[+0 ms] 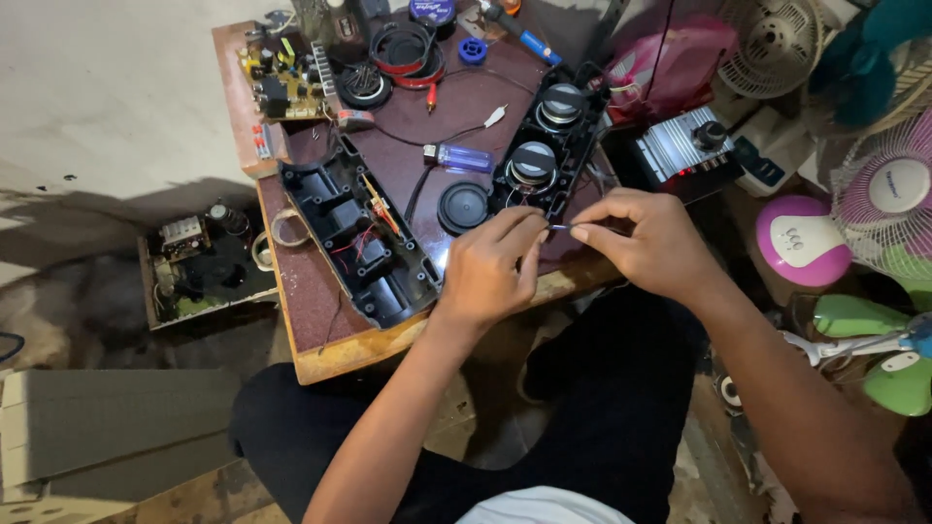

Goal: Joining and insulating wires for a portable speaker repair using a lighter

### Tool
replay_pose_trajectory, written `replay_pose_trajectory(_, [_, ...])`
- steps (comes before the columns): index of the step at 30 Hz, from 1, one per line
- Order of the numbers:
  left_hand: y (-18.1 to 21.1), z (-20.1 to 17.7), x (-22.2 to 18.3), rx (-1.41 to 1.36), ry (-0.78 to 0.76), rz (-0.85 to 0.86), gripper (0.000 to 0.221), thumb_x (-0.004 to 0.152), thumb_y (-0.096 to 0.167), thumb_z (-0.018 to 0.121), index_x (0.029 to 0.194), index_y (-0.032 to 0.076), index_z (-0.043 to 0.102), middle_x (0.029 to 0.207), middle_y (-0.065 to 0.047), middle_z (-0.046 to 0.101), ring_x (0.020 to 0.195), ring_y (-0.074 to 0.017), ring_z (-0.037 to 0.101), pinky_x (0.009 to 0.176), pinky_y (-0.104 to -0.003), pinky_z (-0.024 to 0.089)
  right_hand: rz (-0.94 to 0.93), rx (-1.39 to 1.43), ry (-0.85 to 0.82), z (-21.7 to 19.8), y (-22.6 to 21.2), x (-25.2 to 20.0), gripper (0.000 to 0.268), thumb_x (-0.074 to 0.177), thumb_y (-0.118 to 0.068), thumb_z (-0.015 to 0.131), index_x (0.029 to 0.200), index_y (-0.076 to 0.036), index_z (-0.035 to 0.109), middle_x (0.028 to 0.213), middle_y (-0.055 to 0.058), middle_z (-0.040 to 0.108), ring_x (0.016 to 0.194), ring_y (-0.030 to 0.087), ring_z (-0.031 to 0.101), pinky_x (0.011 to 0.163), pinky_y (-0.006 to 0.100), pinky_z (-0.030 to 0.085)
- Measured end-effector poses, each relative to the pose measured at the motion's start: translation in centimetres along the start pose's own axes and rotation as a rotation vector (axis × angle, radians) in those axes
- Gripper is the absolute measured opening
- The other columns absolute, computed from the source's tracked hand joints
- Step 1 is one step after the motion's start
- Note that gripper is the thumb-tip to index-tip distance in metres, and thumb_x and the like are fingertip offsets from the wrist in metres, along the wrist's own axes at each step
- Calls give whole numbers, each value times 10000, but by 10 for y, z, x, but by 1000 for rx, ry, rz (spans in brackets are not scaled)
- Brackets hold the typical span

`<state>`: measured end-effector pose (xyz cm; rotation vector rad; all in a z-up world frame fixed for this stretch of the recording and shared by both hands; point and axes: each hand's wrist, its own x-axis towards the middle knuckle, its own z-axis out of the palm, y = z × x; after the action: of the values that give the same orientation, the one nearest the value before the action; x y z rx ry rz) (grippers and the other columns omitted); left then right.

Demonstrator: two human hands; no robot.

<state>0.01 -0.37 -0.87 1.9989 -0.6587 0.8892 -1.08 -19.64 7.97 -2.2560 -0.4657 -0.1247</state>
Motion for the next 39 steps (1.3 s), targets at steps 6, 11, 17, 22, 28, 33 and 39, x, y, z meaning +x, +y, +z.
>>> replay_pose_trajectory(6, [4,-11,5,4,4,-29,151,929,154,661,1020,134,780,984,-47,761,819,-278,750,655,-343,607,183,-162,65,-37,10,-33,153,870,-122,810,1021,-99,817,832,135,749,821,269,736,669,376,523])
replay_pose_trajectory(11, [7,-18,7,-49,-77,-16,138,974,66,635,1054,47,747,1093,-88,734,894,-247,738,703,-349,615,914,-369,-81,-74,-6,-75,207,955,-237,722,1118,-158,821,929,80,815,733,230,653,700,381,491])
replay_pose_trajectory(17, [8,-18,6,-48,-42,-65,145,975,66,621,1049,44,744,1087,-82,727,925,-231,736,731,-334,609,1127,-227,19,-98,9,-132,230,915,-212,785,1029,-34,875,1068,158,837,1046,352,739,986,562,507])
replay_pose_trajectory(22, [7,-18,3,-31,-77,-51,151,965,79,617,1049,54,741,1111,-80,723,924,-248,735,734,-348,603,1102,-370,-161,-131,147,-215,185,872,-206,801,953,-70,897,957,98,859,931,230,756,894,369,520])
replay_pose_trajectory(28, [9,-18,-1,-29,-135,-89,195,928,76,654,1076,2,758,1137,-142,739,944,-288,748,781,-400,637,1031,-387,90,-151,284,-290,196,937,-172,790,936,14,853,780,158,798,751,264,692,714,406,490])
replay_pose_trajectory(33, [33,-36,6,-72,-153,-141,323,920,79,607,1181,-74,720,1176,-230,734,1018,-332,752,866,-414,642,945,-142,316,-101,44,-152,209,1028,-56,659,1196,29,750,1251,242,724,1135,412,652,976,563,491])
replay_pose_trajectory(39, [62,-36,4,-208,-92,33,201,980,73,601,1090,-34,729,975,-196,789,641,-169,738,511,-228,610,431,-332,109,-50,18,-97,195,873,-220,763,1034,-132,829,1056,33,794,935,172,722,840,317,580])
